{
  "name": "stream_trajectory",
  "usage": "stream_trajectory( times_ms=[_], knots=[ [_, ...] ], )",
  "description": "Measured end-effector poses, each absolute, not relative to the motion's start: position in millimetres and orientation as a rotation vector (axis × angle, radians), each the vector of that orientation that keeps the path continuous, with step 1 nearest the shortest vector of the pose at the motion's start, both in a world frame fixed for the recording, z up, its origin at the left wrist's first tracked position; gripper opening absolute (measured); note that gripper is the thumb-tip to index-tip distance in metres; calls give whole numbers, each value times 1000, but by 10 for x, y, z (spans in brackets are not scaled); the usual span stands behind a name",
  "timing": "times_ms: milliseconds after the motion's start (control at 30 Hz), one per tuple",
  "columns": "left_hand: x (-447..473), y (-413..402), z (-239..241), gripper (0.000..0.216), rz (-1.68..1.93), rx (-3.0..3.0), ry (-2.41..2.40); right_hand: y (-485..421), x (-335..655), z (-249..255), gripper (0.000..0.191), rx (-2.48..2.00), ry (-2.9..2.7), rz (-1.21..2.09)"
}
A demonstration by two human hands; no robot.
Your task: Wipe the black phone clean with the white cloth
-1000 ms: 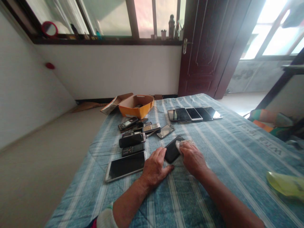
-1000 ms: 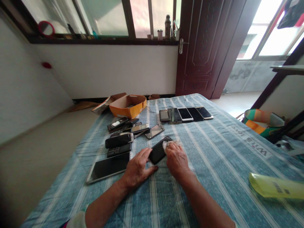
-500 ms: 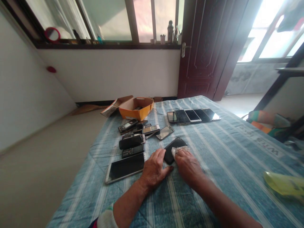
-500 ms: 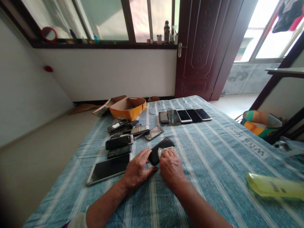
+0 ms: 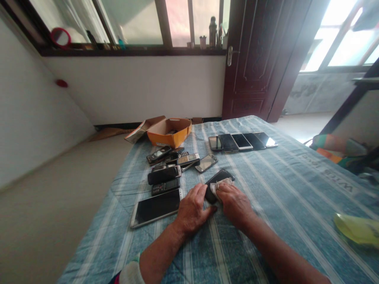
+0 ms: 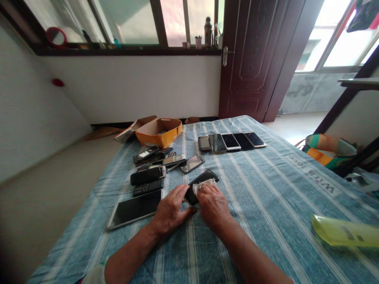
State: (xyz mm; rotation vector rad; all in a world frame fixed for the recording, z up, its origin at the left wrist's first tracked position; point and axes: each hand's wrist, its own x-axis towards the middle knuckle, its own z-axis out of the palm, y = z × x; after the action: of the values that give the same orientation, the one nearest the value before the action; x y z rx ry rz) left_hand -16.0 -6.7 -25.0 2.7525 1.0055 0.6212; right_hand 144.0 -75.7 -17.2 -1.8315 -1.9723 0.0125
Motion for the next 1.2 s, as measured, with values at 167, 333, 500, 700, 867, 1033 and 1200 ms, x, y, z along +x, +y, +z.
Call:
stream_trajectory(
  times_ms=[167,333,500,700,867,1033,1200],
  knots=[
    [-152,-72,-232,65,577,2742,1017,-699,1631,-132,28,-2022,-1844,-33],
    [-153,-81,-213,64,560,2713,1024,-664,1672,-120,30,-2115,-1767,-43],
    [-144,-76,-217,63,596,2708,1022,-666,1568,-170,27,-2009,-1836,-80],
    [-155,-67,-234,56,620,2701,994,-739,1304,-183,22,-1620,-2023,43],
    [-169,-66,-246,59,563,2715,1003,-756,1208,-169,21,-1454,-2060,105],
    [-153,-89,-217,52,605,2703,985,-685,1312,-174,21,-1522,-2050,73],
    [-156,-85,-221,60,589,2721,992,-596,1507,-202,24,-1724,-1939,19]
  ],
)
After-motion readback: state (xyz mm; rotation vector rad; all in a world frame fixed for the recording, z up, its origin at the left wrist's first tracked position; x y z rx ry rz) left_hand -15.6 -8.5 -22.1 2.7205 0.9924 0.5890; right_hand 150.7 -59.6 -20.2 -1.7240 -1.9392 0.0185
